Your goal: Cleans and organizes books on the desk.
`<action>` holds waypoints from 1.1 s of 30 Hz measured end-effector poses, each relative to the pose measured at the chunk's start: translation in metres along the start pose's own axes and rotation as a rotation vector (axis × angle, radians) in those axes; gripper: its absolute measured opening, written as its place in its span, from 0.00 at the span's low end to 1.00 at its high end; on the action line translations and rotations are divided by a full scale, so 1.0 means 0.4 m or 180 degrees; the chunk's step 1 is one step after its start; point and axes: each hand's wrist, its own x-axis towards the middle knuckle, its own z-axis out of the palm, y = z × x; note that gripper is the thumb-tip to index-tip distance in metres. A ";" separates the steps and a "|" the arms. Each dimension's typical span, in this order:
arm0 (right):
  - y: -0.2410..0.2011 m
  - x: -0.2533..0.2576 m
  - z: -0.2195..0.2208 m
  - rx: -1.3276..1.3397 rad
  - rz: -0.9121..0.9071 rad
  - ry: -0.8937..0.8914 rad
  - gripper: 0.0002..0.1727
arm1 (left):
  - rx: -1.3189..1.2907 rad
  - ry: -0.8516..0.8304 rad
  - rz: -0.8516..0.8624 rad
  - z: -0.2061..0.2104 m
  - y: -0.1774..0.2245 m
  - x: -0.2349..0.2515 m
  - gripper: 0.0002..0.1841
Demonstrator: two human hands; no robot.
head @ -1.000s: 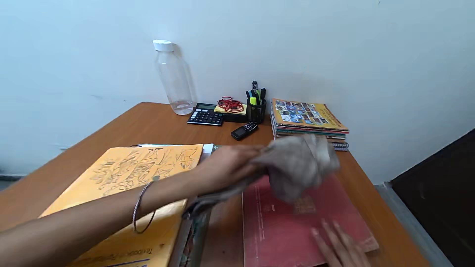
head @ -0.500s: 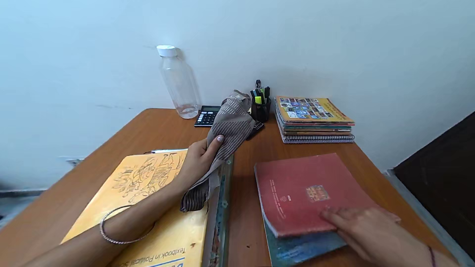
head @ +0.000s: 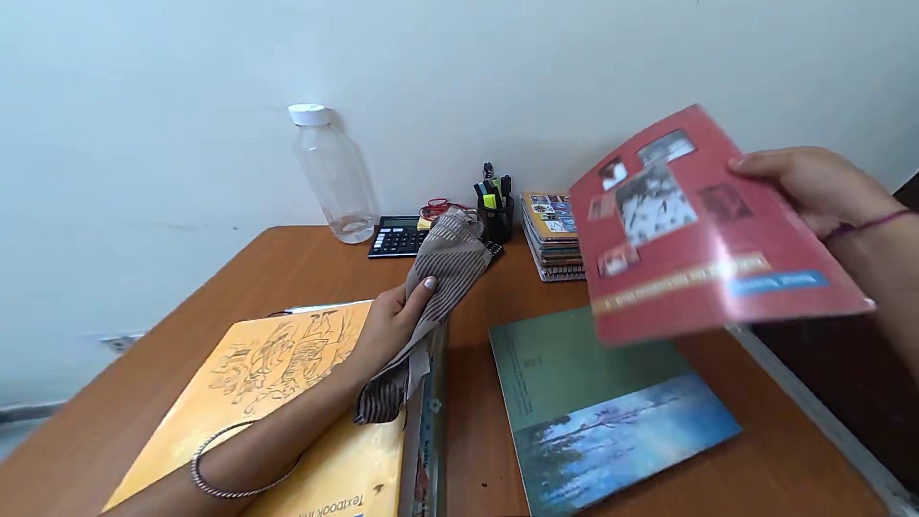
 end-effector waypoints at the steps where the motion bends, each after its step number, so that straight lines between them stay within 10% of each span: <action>1: 0.006 0.022 0.011 0.0437 0.0066 0.0276 0.09 | -0.0024 -0.0002 0.0000 0.001 -0.001 -0.001 0.17; 8: 0.166 0.141 0.253 0.2835 0.0631 0.0662 0.19 | -0.0011 -0.0006 0.0033 0.003 -0.003 -0.005 0.17; 18: 0.324 0.227 0.274 0.1588 0.1442 0.0338 0.25 | 0.0054 -0.0141 0.0172 0.010 -0.006 -0.011 0.18; 33: 0.428 0.165 0.281 -0.0209 0.0552 0.0190 0.38 | 0.0721 -0.0565 0.0682 0.027 -0.001 -0.007 0.14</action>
